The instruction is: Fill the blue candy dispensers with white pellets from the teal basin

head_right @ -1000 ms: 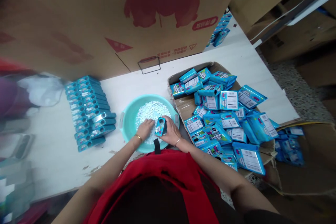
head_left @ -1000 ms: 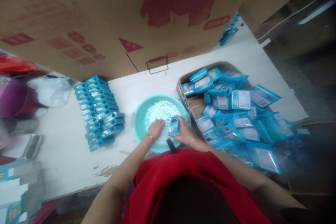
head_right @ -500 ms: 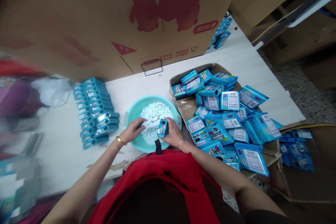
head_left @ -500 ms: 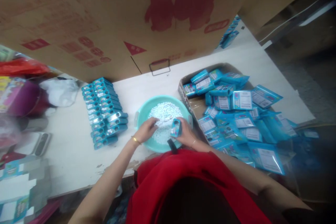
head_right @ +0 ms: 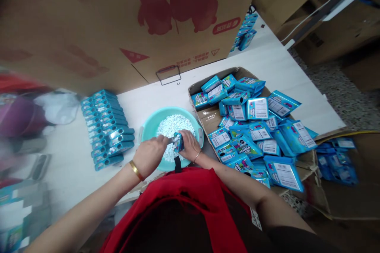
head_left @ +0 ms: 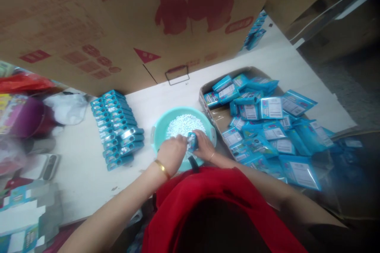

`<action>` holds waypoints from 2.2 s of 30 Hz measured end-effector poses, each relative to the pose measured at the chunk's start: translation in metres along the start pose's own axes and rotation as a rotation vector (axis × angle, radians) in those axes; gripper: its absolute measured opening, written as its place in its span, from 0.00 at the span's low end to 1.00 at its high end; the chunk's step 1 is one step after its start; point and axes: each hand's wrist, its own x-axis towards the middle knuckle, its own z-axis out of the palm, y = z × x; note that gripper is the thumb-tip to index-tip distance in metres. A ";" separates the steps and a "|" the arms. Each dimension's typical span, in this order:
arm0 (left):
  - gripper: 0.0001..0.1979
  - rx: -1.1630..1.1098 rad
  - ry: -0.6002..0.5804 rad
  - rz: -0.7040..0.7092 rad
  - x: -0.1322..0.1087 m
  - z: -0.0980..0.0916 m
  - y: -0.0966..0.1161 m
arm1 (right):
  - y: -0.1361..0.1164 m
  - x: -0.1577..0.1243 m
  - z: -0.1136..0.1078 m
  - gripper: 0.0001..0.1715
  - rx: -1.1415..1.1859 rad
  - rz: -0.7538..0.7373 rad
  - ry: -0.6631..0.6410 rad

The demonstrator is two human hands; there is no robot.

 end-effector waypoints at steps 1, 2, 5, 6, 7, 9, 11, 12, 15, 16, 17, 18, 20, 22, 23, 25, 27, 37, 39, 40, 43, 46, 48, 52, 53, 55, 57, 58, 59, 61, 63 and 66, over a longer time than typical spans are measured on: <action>0.15 0.003 0.022 -0.004 0.001 0.001 -0.003 | 0.001 0.000 0.000 0.46 0.005 0.009 0.003; 0.14 -0.009 0.056 -0.025 0.005 0.005 -0.010 | 0.002 0.000 -0.001 0.46 0.013 0.020 0.009; 0.14 -0.100 0.191 -0.147 0.033 0.041 -0.041 | 0.004 0.001 -0.006 0.46 0.047 0.052 0.031; 0.15 -0.137 0.215 -0.175 0.046 0.058 -0.051 | 0.004 0.001 -0.009 0.46 0.059 0.062 0.037; 0.15 -0.169 0.211 -0.186 0.060 0.077 -0.059 | 0.004 0.002 -0.011 0.46 0.066 0.073 0.041; 0.16 -0.228 0.173 -0.150 0.085 0.115 -0.066 | 0.003 0.002 -0.015 0.47 0.073 0.092 0.043; 0.17 -0.275 0.140 -0.071 0.099 0.146 -0.061 | 0.002 0.003 -0.018 0.48 0.087 0.110 0.039; 0.17 -0.298 0.131 -0.026 0.102 0.158 -0.056 | 0.002 0.003 -0.019 0.48 0.102 0.122 0.036; 0.16 -0.377 0.104 0.098 0.098 0.180 -0.034 | 0.001 0.002 -0.022 0.51 0.161 0.176 0.029; 0.15 -0.409 0.093 0.135 0.094 0.184 -0.028 | 0.001 0.002 -0.022 0.51 0.176 0.196 0.033; 0.13 -0.442 0.083 0.165 0.091 0.187 -0.022 | 0.001 0.003 -0.023 0.52 0.184 0.214 0.040; 0.12 -0.475 0.077 0.189 0.088 0.188 -0.019 | 0.001 0.003 -0.023 0.52 0.186 0.229 0.050; 0.12 -0.533 0.075 0.224 0.083 0.189 -0.017 | 0.001 0.004 -0.024 0.53 0.183 0.247 0.064; 0.12 -0.605 0.088 0.254 0.078 0.188 -0.024 | 0.000 0.005 -0.025 0.53 0.177 0.256 0.073; 0.12 -0.651 0.100 0.262 0.075 0.186 -0.031 | 0.000 0.005 -0.025 0.53 0.176 0.259 0.075; 0.12 -0.747 0.131 0.246 0.066 0.180 -0.048 | 0.001 0.005 -0.026 0.53 0.175 0.260 0.084; 0.12 -0.813 0.171 0.201 0.054 0.169 -0.068 | 0.003 0.004 -0.026 0.52 0.176 0.237 0.087; 0.12 -0.625 0.215 0.198 0.005 0.070 -0.087 | -0.001 0.004 -0.004 0.45 0.058 -0.060 -0.001; 0.12 -0.471 0.154 0.163 0.003 0.053 -0.069 | -0.005 0.005 -0.001 0.44 0.046 -0.083 -0.004; 0.12 -0.375 0.118 0.117 0.003 0.045 -0.058 | -0.007 0.006 0.000 0.43 0.040 -0.086 -0.006; 0.14 -0.101 0.033 -0.035 -0.003 0.020 -0.024 | -0.011 0.006 0.001 0.44 0.038 -0.078 -0.019; 0.15 0.025 0.019 -0.062 -0.012 0.000 -0.004 | -0.011 0.006 0.002 0.44 0.074 -0.060 -0.008; 0.13 0.004 0.064 -0.062 -0.016 -0.006 -0.004 | -0.011 0.007 0.002 0.44 0.091 -0.037 0.019; 0.12 -0.240 0.264 -0.083 -0.007 0.012 -0.020 | -0.018 0.011 0.003 0.45 0.093 0.004 0.077; 0.15 -0.301 0.313 -0.094 -0.001 0.021 -0.022 | -0.022 0.012 0.004 0.45 0.083 0.006 0.085; 0.18 -0.381 0.361 -0.135 0.011 0.038 -0.021 | -0.030 0.014 0.007 0.43 0.049 0.020 0.084; 0.16 -0.420 0.338 -0.167 0.021 0.053 -0.015 | -0.036 0.018 0.006 0.41 0.011 0.045 0.057; 0.14 -0.427 0.324 -0.174 0.024 0.058 -0.013 | -0.037 0.021 0.003 0.41 -0.003 0.040 0.032; 0.13 -0.425 0.320 -0.171 0.027 0.061 -0.012 | -0.037 0.024 -0.003 0.42 -0.016 0.013 0.005; 0.10 -0.389 0.340 -0.145 0.031 0.066 -0.014 | -0.031 0.032 -0.029 0.45 -0.046 -0.053 -0.025; 0.08 -0.325 0.351 -0.106 0.033 0.068 -0.020 | -0.017 0.040 -0.072 0.45 -0.106 -0.044 0.035; 0.07 -0.243 0.305 -0.082 0.028 0.068 -0.030 | 0.014 0.048 -0.152 0.30 -0.288 0.249 0.246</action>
